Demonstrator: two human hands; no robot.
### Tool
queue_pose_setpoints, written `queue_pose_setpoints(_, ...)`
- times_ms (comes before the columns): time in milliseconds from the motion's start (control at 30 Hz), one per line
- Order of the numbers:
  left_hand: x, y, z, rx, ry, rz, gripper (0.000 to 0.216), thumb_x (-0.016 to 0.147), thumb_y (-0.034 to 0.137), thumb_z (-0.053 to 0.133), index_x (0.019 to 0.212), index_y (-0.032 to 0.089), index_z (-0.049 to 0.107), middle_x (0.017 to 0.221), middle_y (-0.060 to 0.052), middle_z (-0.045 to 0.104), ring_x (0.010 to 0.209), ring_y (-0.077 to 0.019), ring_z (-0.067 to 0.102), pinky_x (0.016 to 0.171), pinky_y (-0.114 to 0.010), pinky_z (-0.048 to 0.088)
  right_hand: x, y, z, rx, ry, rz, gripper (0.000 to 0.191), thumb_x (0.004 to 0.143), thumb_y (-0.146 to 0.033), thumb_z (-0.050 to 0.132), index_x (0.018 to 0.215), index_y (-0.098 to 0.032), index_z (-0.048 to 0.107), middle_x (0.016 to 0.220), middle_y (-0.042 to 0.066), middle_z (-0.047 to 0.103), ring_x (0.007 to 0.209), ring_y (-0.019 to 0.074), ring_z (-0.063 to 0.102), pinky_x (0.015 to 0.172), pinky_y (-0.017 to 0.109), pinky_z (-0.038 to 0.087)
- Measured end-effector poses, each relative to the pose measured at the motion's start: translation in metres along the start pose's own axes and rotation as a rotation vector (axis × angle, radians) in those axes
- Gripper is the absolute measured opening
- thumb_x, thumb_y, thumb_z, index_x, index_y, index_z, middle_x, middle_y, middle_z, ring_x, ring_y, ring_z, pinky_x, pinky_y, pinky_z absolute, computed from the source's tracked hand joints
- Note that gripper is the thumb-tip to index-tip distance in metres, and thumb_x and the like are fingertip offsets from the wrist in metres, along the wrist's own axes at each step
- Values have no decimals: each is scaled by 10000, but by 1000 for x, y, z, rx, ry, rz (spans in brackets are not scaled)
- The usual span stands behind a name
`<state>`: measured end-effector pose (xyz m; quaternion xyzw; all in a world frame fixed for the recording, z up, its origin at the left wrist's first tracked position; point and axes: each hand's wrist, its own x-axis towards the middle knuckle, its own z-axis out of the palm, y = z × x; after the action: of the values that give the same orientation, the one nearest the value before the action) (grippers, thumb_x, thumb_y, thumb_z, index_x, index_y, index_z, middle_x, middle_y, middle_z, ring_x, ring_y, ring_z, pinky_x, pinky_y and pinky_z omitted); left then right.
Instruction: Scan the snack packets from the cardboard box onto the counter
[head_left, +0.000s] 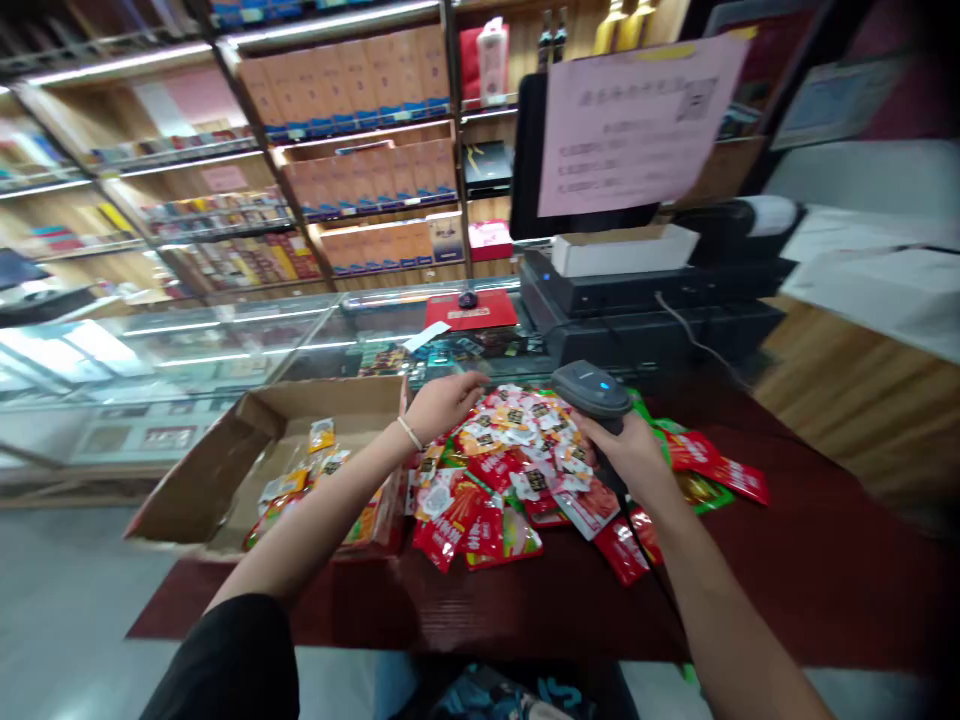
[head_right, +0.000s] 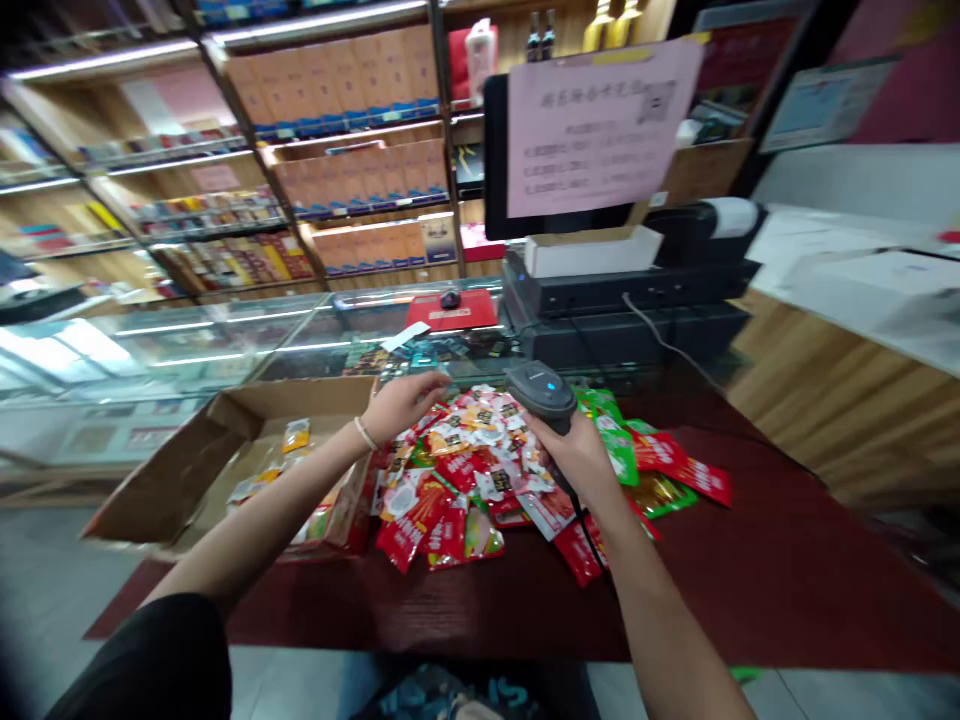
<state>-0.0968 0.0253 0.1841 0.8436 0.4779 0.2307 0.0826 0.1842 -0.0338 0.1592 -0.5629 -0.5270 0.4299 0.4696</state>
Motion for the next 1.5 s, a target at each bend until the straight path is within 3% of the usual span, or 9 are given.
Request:
queue_pose_setpoints(133, -62, -59, -44, -46, 167, -244, 252, 937, 346, 523, 1154, 245, 599, 935, -18, 747, 824, -190, 702, 756, -279, 497, 0, -18, 60, 19, -198, 7, 418, 731, -586, 725, 682, -202, 567, 465, -16, 557, 373, 136, 505, 377, 254, 406)
queue_pose_setpoints(233, -113, -97, -62, -123, 269, -391, 227, 917, 338, 549, 1118, 238, 585, 911, -18, 743, 825, -181, 712, 780, -282, 512, -6, -29, 107, -43, -315, -9, 403, 748, -574, 710, 679, -201, 574, 435, -20, 545, 350, 127, 480, 362, 245, 373)
queue_pose_setpoints(400, -179, -138, -68, -219, 311, -576, 207, 886, 336, 572, 1061, 227, 598, 865, -15, 734, 789, -168, 716, 754, -279, 531, -14, -38, 178, -14, -508, -47, 357, 730, -524, 736, 727, -210, 566, 469, -34, 550, 371, 132, 507, 384, 252, 411)
queue_pose_setpoints(600, -207, -157, -60, -231, 259, -667, 211, 867, 342, 581, 1028, 212, 623, 798, -9, 715, 747, -159, 685, 727, -269, 511, -9, -38, 232, -63, -652, -81, 317, 759, -504, 704, 774, -215, 575, 500, -23, 571, 374, 153, 531, 377, 276, 425)
queue_pose_setpoints(700, -208, -158, -54, -191, 141, -674, 176, 848, 341, 591, 942, 200, 642, 807, -17, 704, 740, -163, 657, 701, -259, 480, -6, -38, 245, -81, -683, -90, 300, 763, -486, 706, 786, -216, 576, 487, -24, 565, 380, 152, 526, 388, 278, 428)
queue_pose_setpoints(900, -205, -155, -33, -260, -285, -540, 127, 731, 236, 681, 855, 208, 681, 758, -16, 690, 660, -156, 599, 636, -236, 423, -4, -40, 256, -75, -683, 19, 330, 723, -497, 747, 731, -233, 550, 434, -41, 534, 361, 140, 494, 386, 273, 415)
queue_pose_setpoints(1033, -210, -157, -14, -388, -285, -535, 181, 664, 227, 738, 838, 228, 687, 724, 11, 675, 630, -143, 583, 613, -217, 404, -1, -34, 260, -83, -675, 46, 324, 737, -498, 730, 729, -231, 547, 447, -36, 551, 376, 136, 500, 395, 266, 410)
queue_pose_setpoints(1233, -217, -156, 6, -386, -295, -520, 99, 734, 248, 698, 814, 214, 651, 682, 22, 628, 608, -140, 549, 622, -223, 400, 1, -27, 262, -90, -675, 35, 322, 748, -507, 718, 738, -228, 558, 457, -33, 556, 380, 138, 501, 394, 267, 410)
queue_pose_setpoints(1500, -204, -162, 7, -349, -465, -549, 119, 668, 237, 722, 646, 204, 610, 550, 40, 564, 509, -111, 463, 537, -221, 333, 0, -34, 254, -80, -693, -2, 322, 755, -505, 720, 753, -224, 563, 462, -33, 554, 387, 139, 509, 410, 270, 422)
